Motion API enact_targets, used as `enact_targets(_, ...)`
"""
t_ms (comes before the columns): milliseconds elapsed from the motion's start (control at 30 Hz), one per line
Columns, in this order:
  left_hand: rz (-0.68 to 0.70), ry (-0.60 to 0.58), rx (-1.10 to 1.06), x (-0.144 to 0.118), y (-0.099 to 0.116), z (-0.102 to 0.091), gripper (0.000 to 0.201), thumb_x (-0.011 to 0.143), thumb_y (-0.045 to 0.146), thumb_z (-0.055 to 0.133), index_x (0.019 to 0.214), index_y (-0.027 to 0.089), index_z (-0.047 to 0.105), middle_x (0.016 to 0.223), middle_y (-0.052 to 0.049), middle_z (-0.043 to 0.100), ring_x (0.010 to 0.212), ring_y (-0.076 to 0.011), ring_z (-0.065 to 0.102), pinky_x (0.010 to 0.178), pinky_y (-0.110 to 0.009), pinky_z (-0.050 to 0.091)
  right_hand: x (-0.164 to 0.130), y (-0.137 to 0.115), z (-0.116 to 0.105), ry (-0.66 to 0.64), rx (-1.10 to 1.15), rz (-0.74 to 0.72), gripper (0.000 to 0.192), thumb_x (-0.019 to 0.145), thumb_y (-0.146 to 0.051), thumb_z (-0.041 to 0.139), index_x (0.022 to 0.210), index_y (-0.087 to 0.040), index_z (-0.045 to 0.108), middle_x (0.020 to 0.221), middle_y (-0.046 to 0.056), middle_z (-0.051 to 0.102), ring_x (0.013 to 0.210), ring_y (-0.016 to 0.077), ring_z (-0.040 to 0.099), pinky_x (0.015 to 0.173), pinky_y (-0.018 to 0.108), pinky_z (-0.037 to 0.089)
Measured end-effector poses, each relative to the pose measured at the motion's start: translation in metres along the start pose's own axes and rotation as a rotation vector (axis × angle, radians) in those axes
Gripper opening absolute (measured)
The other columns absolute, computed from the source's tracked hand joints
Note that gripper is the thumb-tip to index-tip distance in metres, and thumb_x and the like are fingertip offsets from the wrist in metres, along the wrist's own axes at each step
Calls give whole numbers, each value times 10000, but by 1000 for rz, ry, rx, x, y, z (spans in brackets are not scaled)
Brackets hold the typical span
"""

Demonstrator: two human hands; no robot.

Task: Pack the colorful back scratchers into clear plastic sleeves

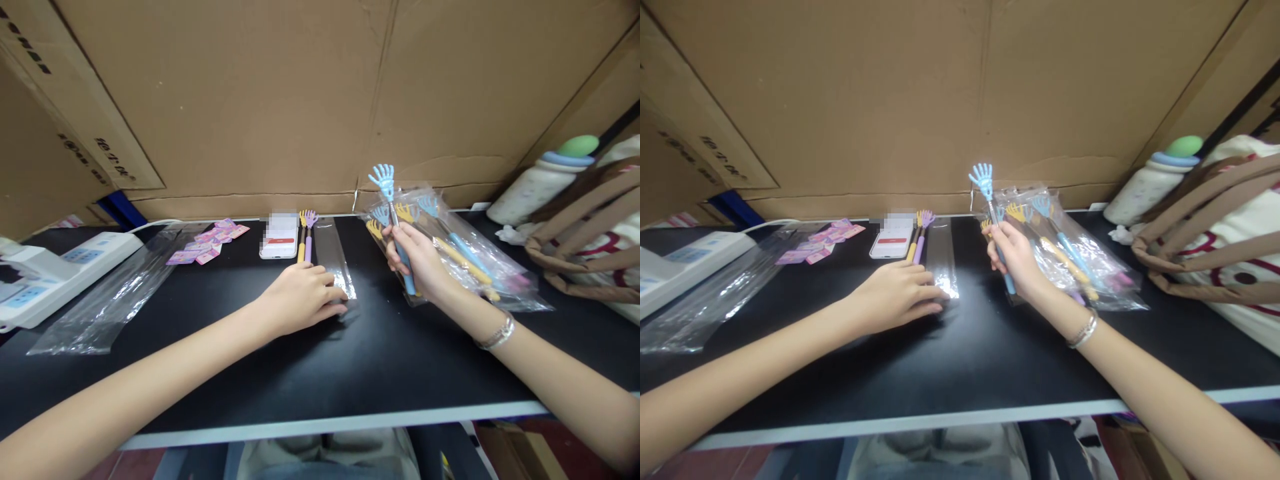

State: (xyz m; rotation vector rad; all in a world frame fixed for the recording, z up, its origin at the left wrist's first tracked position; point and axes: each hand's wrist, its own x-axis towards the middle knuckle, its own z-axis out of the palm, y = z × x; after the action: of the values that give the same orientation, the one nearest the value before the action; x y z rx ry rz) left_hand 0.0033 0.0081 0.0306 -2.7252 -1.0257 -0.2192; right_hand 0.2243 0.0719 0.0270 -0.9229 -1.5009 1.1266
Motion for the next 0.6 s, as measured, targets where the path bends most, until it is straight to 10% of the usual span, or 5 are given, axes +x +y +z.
enact_targets(600, -74, 150, 9, 4, 8, 13, 422, 966, 381, 370, 755, 195, 684, 677, -13, 633, 661, -157, 598, 523, -276, 310, -6, 1, 1, -67, -171, -6, 243, 896, -455, 492, 855, -218, 529, 475, -87, 433, 330, 49, 300, 347, 176, 264)
